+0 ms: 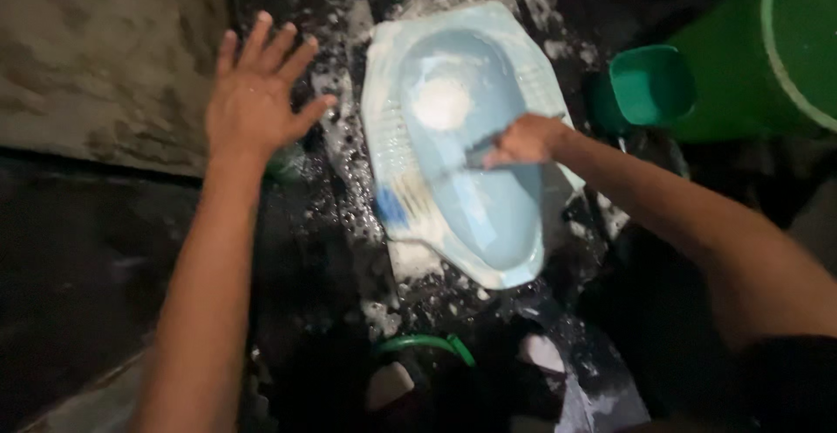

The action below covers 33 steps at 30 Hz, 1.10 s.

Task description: The person scrubs a light blue squat toilet with a toilet brush, repeatedly applying water from a green scoop and a squeeze bottle. They rinse the bowl and wipe the surface with a cloth.

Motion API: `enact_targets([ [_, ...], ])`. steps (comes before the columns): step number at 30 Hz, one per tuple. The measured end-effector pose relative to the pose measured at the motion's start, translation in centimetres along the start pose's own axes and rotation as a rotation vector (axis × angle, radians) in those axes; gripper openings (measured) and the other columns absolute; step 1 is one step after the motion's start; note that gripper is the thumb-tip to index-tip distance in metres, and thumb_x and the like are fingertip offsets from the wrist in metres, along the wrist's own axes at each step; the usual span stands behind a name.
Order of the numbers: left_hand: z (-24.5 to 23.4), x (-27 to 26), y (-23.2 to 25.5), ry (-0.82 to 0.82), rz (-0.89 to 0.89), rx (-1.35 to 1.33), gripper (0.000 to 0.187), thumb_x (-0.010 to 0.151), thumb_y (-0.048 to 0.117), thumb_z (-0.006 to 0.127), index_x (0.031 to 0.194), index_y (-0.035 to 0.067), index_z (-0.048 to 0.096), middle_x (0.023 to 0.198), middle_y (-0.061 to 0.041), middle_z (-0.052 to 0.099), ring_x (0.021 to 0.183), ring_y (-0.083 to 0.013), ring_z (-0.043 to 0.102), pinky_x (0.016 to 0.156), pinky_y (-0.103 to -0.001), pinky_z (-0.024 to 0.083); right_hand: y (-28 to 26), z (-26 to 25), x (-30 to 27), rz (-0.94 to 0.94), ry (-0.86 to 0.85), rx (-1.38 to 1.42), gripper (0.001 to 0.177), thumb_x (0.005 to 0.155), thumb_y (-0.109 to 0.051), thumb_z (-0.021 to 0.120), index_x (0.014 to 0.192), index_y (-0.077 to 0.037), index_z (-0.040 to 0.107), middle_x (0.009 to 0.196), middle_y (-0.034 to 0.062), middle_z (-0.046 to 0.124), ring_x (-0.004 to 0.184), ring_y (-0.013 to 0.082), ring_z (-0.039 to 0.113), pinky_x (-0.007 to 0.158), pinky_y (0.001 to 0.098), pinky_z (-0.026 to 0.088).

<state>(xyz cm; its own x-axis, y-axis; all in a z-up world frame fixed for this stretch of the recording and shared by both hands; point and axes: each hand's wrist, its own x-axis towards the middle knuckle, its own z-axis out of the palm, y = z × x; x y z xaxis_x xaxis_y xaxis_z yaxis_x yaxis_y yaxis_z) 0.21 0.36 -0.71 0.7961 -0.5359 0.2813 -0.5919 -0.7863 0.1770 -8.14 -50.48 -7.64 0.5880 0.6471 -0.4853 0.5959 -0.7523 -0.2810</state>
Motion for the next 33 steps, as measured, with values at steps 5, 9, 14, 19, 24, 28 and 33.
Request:
enact_targets([
  [5,-0.3,-0.2,0.6,0.000,-0.027,0.018,0.089,0.113,0.085,0.057,0.178,0.025,0.063,0.187,-0.012,0.053,0.180,-0.0345,0.032,0.146,-0.064,0.017,0.4,-1.0,-0.6,0.413,-0.155,0.032,0.093,0.116,-0.084,0.033,0.134,-0.009,0.085,0.120,0.0217,0.085,0.119,0.0357,0.082,0.116,0.0542,0.062],
  [9,-0.9,0.2,0.5,-0.003,-0.016,0.012,0.089,0.116,0.086,0.056,0.178,0.023,0.065,0.186,-0.013,0.054,0.180,-0.0357,0.034,0.146,-0.064,0.018,1.6,-3.0,-1.3,0.512,-0.310,-0.011,0.089,0.112,-0.084,0.036,0.153,-0.013,0.070,0.114,0.0236,0.088,0.114,0.0371,0.085,0.108,0.0539,0.066],
  [14,-0.8,0.2,0.5,0.007,-0.014,0.028,0.091,0.114,0.087,0.056,0.178,0.024,0.063,0.186,-0.012,0.054,0.179,-0.0347,0.034,0.145,-0.064,0.019,1.1,1.9,-1.5,0.142,-0.282,-0.095,0.091,0.107,-0.086,0.032,0.138,-0.015,0.080,0.119,0.0174,0.086,0.117,0.0374,0.084,0.109,0.0528,0.066],
  [19,-0.6,-0.1,0.3,-0.008,-0.017,0.019,0.090,0.114,0.087,0.054,0.178,0.025,0.062,0.187,-0.011,0.053,0.180,-0.0337,0.032,0.145,-0.064,0.018,1.1,0.4,-1.5,0.499,-0.077,0.036,0.092,0.112,-0.086,0.037,0.142,-0.009,0.076,0.119,0.0254,0.084,0.118,0.0459,0.080,0.107,0.0582,0.063],
  [24,-0.3,0.0,0.2,-0.018,0.008,0.051,0.091,0.115,0.087,0.053,0.179,0.024,0.062,0.188,-0.011,0.053,0.181,-0.0332,0.031,0.146,-0.066,0.018,0.4,-1.2,-1.0,0.213,-0.136,0.025,0.089,0.101,-0.083,0.039,0.165,-0.029,0.068,0.129,0.0217,0.082,0.112,0.0466,0.079,0.102,0.0609,0.061],
  [28,-0.1,-0.4,0.2,0.013,-0.011,0.036,0.090,0.115,0.088,0.053,0.178,0.024,0.064,0.187,-0.012,0.053,0.180,-0.0344,0.033,0.146,-0.066,0.019,-0.2,-2.0,0.0,0.499,-0.031,0.043,0.090,0.116,-0.084,0.034,0.141,-0.009,0.078,0.118,0.0253,0.086,0.116,0.0445,0.082,0.108,0.0583,0.065],
  [33,-1.0,-0.1,0.3,0.000,-0.017,-0.006,0.089,0.115,0.086,0.055,0.177,0.023,0.065,0.186,-0.013,0.054,0.180,-0.0372,0.035,0.145,-0.066,0.019,0.4,-2.9,0.1,0.344,-0.168,-0.026,0.091,0.105,-0.090,0.041,0.142,-0.014,0.074,0.109,0.0232,0.083,0.109,0.0459,0.081,0.102,0.0587,0.064],
])
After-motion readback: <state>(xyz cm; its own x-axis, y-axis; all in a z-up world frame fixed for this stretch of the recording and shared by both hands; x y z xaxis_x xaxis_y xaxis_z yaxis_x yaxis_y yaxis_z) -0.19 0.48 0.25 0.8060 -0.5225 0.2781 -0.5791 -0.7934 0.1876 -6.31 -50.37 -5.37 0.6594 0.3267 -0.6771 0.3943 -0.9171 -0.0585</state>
